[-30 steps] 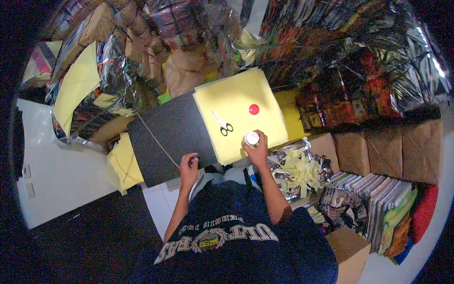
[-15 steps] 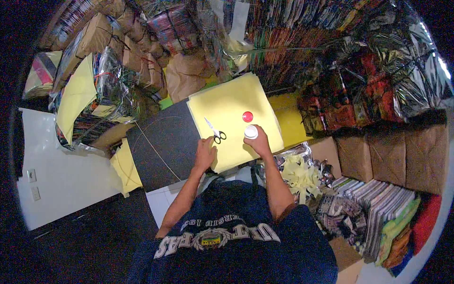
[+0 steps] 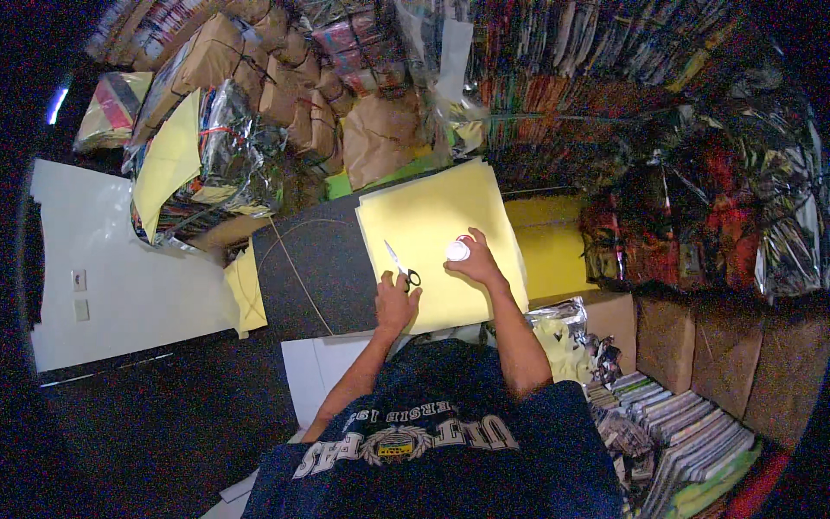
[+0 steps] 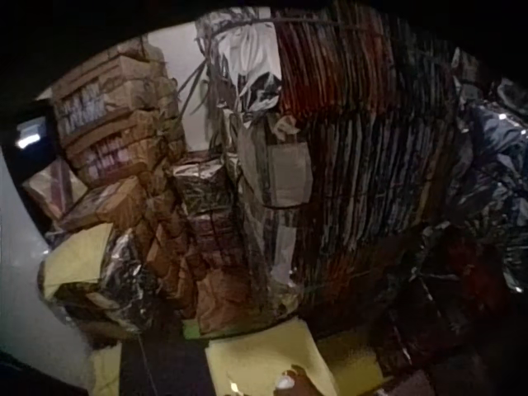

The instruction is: Assembling a kite using paper, bamboo sticks, string, and glue.

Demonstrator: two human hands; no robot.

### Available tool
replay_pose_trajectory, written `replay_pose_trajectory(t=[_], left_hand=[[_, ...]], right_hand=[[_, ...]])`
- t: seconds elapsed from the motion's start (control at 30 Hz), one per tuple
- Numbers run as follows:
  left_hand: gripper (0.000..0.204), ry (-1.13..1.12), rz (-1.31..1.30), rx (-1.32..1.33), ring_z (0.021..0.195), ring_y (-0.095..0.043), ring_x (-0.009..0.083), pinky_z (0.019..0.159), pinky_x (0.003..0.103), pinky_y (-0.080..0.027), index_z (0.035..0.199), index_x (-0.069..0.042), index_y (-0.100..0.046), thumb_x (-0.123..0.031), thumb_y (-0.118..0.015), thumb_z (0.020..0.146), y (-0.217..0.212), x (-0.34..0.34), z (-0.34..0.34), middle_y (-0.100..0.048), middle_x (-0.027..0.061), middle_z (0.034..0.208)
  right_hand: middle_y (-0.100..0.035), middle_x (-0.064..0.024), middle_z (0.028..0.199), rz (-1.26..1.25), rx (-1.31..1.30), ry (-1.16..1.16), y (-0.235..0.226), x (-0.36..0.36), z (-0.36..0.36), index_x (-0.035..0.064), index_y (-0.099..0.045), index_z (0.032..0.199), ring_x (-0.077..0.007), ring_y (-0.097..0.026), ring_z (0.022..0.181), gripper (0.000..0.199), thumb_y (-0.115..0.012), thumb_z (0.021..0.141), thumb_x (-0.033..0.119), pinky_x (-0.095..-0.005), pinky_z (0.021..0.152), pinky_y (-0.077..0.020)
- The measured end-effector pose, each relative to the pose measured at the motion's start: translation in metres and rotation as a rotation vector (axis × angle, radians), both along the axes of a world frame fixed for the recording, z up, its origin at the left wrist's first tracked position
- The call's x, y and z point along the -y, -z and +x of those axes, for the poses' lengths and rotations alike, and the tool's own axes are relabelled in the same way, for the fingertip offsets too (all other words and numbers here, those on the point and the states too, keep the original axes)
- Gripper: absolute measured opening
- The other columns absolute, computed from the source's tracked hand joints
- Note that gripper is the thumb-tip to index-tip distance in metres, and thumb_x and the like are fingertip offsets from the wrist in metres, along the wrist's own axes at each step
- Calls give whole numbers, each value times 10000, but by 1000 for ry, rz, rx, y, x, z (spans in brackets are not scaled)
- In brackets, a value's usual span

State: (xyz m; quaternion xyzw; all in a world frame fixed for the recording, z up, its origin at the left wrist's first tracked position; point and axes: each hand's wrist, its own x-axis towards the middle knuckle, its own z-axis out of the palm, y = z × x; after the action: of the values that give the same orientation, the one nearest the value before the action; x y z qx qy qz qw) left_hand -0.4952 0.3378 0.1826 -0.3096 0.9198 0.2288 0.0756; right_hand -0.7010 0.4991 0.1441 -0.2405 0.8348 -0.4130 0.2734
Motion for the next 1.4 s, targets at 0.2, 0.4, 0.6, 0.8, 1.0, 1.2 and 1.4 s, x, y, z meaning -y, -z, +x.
replay_pose_trajectory(t=[0.2, 0.4, 0.6, 0.8, 1.0, 1.2, 1.4], left_hand=[[636, -87, -28, -47, 1267, -502, 405, 963, 552, -509, 1443, -98, -536, -395, -761, 928, 2, -6, -10, -448, 207, 1454], [644, -84, 12, -100, 1224, -487, 451, 984, 559, -486, 1431, -58, -524, -305, -777, 893, 13, -7, -17, -445, 257, 1402], [550, -234, 72, -149, 1196, -458, 486, 997, 569, -454, 1347, -12, -549, -172, -699, 843, 15, -15, -20, -453, 308, 1342], [314, -332, 165, -205, 1077, -525, 432, 904, 557, -448, 1163, -15, -567, -116, -639, 875, 26, -1, -10, -555, 270, 1121], [146, -377, 100, -318, 970, -559, 423, 853, 509, -452, 1069, -37, -574, -63, -606, 929, 29, -3, 10, -539, 248, 1037], [267, -567, 24, -234, 1003, -566, 431, 883, 524, -460, 1103, -26, -604, -192, -737, 943, 15, 6, 30, -539, 237, 1105], [573, -583, -7, -105, 1037, -592, 419, 909, 485, -503, 1142, -22, -607, -306, -928, 761, 16, 4, 44, -531, 226, 1162]], right_hand=[[-587, -191, 1373, -30, 90, 47, -3, 4, 3, 17, -727, 1182, -324, -596, 1278, 676, -967, 656, 368, -399, 1104, -490], [-622, -174, 1320, -29, -33, 69, 12, -2, 8, 15, -705, 1215, -286, -676, 1157, 685, -976, 675, 337, -382, 998, -550], [-680, -87, 1177, -137, 197, 71, -9, -11, -4, 38, -656, 1251, -184, -694, 1068, 640, -954, 716, 221, -334, 899, -574], [-717, -21, 1032, -198, 385, -3, -35, -19, -1, 71, -653, 1183, -135, -696, 1007, 493, -884, 749, 116, -310, 875, -563], [-707, -67, 1146, -119, 209, -153, -35, -11, 4, 136, -581, 1382, -170, -693, 995, 719, -865, 722, 109, -342, 899, -571], [-697, -144, 1209, 144, 440, -321, -45, 16, -11, 186, -417, 1591, -236, -696, 991, 1003, -875, 700, 142, -383, 813, -601], [-694, -113, 1189, 92, 503, -344, -8, 22, -18, 191, -442, 1584, -226, -686, 1012, 950, -875, 739, 205, -364, 864, -570]])
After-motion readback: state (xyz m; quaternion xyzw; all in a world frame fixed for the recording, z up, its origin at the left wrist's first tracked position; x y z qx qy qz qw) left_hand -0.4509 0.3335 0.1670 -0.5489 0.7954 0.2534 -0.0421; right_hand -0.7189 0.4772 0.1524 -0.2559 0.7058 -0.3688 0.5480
